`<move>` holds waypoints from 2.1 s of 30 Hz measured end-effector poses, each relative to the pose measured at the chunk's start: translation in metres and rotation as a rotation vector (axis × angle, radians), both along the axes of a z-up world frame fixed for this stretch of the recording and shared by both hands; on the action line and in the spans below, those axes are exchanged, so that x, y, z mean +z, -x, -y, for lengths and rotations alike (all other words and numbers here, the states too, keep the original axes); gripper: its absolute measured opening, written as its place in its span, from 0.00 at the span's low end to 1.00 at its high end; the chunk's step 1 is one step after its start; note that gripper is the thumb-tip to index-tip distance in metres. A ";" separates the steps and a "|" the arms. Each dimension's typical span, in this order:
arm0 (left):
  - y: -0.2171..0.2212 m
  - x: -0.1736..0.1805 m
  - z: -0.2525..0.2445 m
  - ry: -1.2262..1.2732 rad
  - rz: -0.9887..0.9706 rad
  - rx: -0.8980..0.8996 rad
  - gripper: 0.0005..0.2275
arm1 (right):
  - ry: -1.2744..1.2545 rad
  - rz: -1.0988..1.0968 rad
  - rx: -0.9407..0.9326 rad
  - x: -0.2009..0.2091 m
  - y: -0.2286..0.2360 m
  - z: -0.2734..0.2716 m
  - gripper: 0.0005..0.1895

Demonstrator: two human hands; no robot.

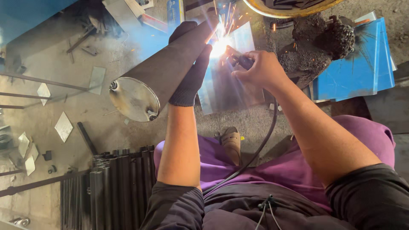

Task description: The person sits on the floor in a workshop and welds a metal pipe to a flat metal sheet using a handheld welding torch. They handle the metal pieces, position them on a workbench, and apply the welding torch to create a joint, generating bright sparks.

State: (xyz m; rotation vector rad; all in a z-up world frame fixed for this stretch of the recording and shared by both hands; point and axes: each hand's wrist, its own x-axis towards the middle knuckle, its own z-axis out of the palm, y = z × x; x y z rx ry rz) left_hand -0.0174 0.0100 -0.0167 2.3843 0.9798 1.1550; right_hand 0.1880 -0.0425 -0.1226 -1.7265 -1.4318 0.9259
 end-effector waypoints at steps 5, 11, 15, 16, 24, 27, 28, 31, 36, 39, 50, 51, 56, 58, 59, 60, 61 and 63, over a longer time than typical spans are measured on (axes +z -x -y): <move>-0.001 -0.003 0.000 -0.045 0.026 -0.025 0.20 | -0.183 -0.067 0.042 0.000 -0.002 0.003 0.33; 0.003 0.001 0.014 0.033 0.029 0.033 0.18 | -0.091 -0.130 -0.039 -0.006 0.000 -0.002 0.23; 0.034 0.016 0.004 -0.107 -0.269 -0.030 0.17 | -0.070 -0.570 -0.197 -0.015 0.015 -0.012 0.27; 0.032 0.020 0.003 -0.117 -0.301 -0.039 0.17 | -0.060 -0.675 -0.189 -0.015 0.009 -0.012 0.27; 0.053 -0.029 -0.005 -0.077 -0.032 0.035 0.16 | 0.013 -0.868 -0.100 -0.029 -0.026 0.018 0.26; 0.090 -0.083 -0.010 0.030 0.159 0.252 0.16 | 0.065 -1.244 -0.155 -0.036 -0.041 0.031 0.27; 0.104 -0.104 -0.011 0.100 0.224 0.347 0.12 | 0.049 -1.301 -0.168 -0.036 -0.048 0.038 0.29; 0.147 -0.157 -0.026 0.310 0.164 0.765 0.12 | 0.008 -1.439 -0.182 -0.032 -0.067 0.069 0.35; 0.169 -0.190 -0.057 0.494 0.267 0.769 0.17 | -0.050 -1.395 -0.196 -0.033 -0.079 0.107 0.34; 0.153 -0.185 -0.057 0.591 0.106 0.824 0.18 | -0.078 -1.049 -0.207 -0.035 -0.090 0.111 0.39; 0.140 -0.149 -0.035 0.509 -0.287 0.784 0.12 | 0.132 0.405 -0.332 -0.022 -0.068 0.104 0.59; 0.140 -0.150 -0.034 0.510 -0.308 0.778 0.11 | 0.136 0.422 -0.344 -0.020 -0.068 0.102 0.59; 0.138 -0.146 -0.031 0.599 -0.337 0.757 0.10 | 0.231 0.428 -0.370 -0.023 -0.076 0.092 0.59; 0.137 -0.138 -0.027 0.657 -0.343 0.773 0.11 | 0.095 0.248 -0.303 -0.036 -0.081 0.088 0.56; 0.135 -0.133 -0.025 0.679 -0.345 0.777 0.11 | 0.027 0.156 -0.269 -0.045 -0.083 0.086 0.55; 0.135 -0.129 -0.022 0.701 -0.351 0.780 0.11 | -0.023 0.116 -0.271 -0.054 -0.084 0.085 0.54; 0.135 -0.124 -0.020 0.722 -0.368 0.765 0.11 | -0.074 0.076 -0.273 -0.063 -0.086 0.084 0.54; 0.136 -0.116 -0.015 0.766 -0.400 0.741 0.12 | -0.153 -0.103 -0.280 -0.075 -0.089 0.081 0.52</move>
